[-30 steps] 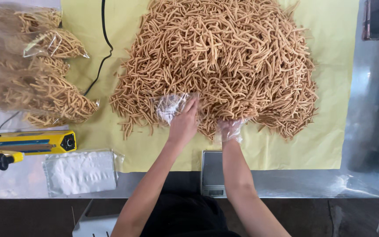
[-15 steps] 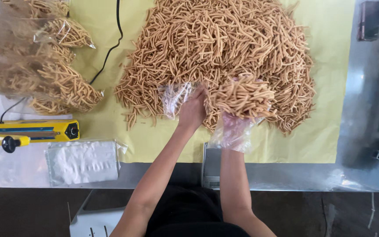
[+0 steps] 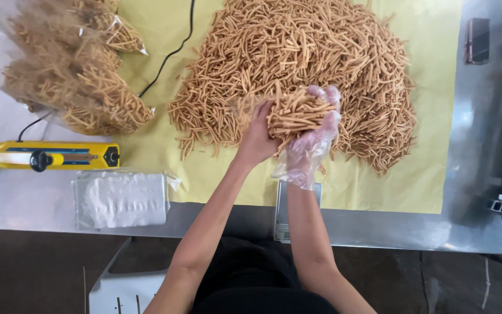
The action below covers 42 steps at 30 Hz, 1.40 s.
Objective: The person scoops thin, stick-like snack pieces from a large pile on a yellow sheet into small clear plastic bags. They place each filled bag onto a digital scale to check the weight, then set the sealed bag aside. The process is repeated continuously with multiple bags.
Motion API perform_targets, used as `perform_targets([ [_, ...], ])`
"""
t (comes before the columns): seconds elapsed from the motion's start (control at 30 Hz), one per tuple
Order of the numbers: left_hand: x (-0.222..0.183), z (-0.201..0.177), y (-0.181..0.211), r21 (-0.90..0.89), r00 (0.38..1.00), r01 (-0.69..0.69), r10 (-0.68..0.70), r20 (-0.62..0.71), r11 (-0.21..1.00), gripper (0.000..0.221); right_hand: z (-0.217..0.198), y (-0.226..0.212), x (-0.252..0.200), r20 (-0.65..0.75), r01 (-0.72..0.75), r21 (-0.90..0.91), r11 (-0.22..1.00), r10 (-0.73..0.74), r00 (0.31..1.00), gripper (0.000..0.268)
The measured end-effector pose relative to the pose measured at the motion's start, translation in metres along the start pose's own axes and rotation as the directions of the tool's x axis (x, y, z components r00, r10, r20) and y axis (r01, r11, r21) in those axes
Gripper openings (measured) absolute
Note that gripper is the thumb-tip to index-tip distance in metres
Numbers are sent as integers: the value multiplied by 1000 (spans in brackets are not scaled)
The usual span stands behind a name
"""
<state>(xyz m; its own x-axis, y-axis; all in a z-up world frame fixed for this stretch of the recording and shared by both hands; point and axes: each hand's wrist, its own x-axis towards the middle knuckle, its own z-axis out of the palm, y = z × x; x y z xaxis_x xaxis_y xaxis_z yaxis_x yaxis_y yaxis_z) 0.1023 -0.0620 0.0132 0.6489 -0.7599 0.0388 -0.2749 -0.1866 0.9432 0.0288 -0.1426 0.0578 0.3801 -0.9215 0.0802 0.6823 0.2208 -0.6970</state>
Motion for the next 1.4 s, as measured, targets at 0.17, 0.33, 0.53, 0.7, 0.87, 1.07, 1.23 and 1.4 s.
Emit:
perform_targets([
  [0.17,-9,-22,-6,88,994,103,-105,14,991,97,-7,22,1,-109,-287,180,941,309,945,63],
  [0.33,-13,-34,3,235,976,206,-216,17,950,91,-3,37,-13,68,-335,414,847,338,939,49],
  [0.53,-20,-56,13,184,979,191,-202,39,964,96,59,1,-19,202,-135,92,987,115,973,41],
  [0.7,-33,-64,7,-49,997,15,-19,-81,999,94,80,-7,-33,199,-13,-303,953,77,977,54],
  [0.87,-29,-67,-2,-10,985,172,-172,-27,985,93,69,2,-40,452,208,-654,727,155,878,59],
  [1.07,-28,-80,14,-58,993,114,-115,-23,992,95,-69,-16,5,-39,-265,-729,631,348,937,61],
  [1.23,-28,-98,12,-317,933,341,-360,1,885,94,-272,-61,19,-478,-665,-573,479,465,746,64],
  [1.4,-14,-68,-30,109,990,71,-57,-126,991,97,-353,-65,9,-556,-916,-210,341,729,399,68],
])
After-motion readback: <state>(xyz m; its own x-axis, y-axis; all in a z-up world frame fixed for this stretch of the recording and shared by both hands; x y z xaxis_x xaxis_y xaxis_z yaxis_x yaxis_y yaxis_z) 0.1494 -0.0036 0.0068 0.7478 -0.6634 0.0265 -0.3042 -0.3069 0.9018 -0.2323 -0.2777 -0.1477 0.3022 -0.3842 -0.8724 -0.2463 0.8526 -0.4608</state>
